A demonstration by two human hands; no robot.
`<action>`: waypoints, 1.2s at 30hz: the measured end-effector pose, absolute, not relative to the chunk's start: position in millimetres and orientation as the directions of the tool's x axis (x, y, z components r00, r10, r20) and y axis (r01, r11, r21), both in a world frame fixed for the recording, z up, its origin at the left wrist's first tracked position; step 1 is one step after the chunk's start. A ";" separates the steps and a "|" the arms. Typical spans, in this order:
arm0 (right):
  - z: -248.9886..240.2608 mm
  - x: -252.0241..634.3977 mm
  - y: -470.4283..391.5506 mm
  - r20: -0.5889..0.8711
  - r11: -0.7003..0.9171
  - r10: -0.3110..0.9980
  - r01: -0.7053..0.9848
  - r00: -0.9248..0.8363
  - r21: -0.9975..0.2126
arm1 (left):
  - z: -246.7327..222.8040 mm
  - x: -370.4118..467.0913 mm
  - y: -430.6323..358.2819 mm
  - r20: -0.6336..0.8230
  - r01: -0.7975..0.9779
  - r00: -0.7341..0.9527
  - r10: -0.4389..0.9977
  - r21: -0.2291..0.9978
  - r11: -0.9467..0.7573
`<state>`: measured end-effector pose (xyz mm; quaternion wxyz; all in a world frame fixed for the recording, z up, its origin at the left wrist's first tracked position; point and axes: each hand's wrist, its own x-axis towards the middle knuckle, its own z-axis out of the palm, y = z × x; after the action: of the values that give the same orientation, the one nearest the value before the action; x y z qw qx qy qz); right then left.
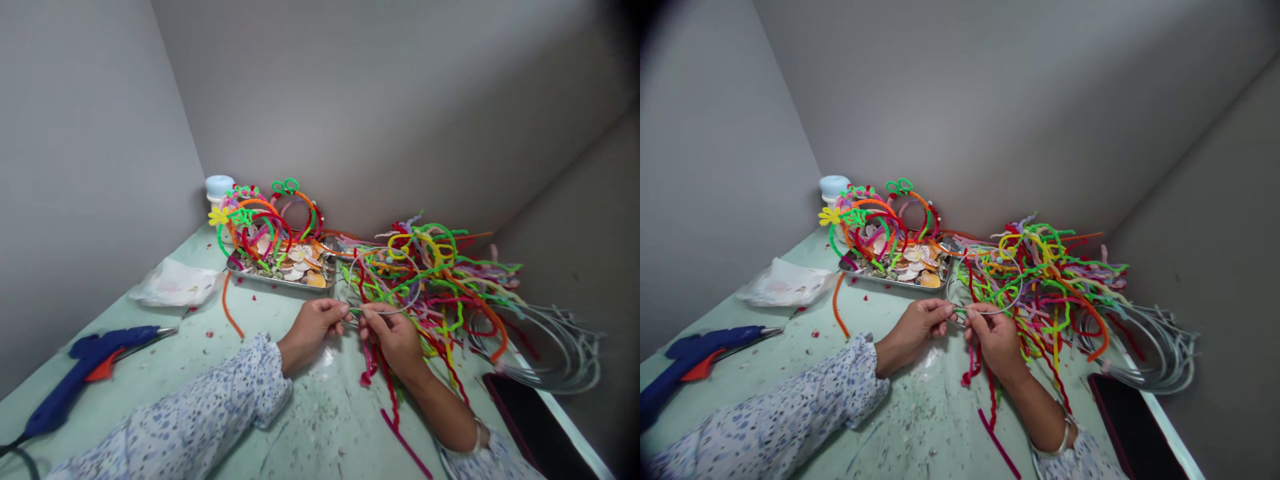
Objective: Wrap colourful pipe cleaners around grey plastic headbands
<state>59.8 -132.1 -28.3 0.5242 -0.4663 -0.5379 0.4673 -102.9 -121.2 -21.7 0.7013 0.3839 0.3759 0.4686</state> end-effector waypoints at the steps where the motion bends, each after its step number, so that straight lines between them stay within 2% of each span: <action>1: -28.3 59.7 -132.1 0.126 0.126 0.992 0.011 -0.014 -0.992 | -21.8 -102.9 -121.1 -0.170 -0.372 0.281 0.945 0.888 0.271; 36: -30.5 58.6 -131.6 0.131 0.132 0.991 0.031 -0.025 -0.991 | -22.4 -104.8 -118.4 -0.183 -0.374 0.365 0.913 0.869 0.324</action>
<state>58.6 -131.6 -30.5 0.5180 -0.4684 -0.5455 0.4633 -104.8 -118.4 -22.4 0.7328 0.3814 0.3535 0.4389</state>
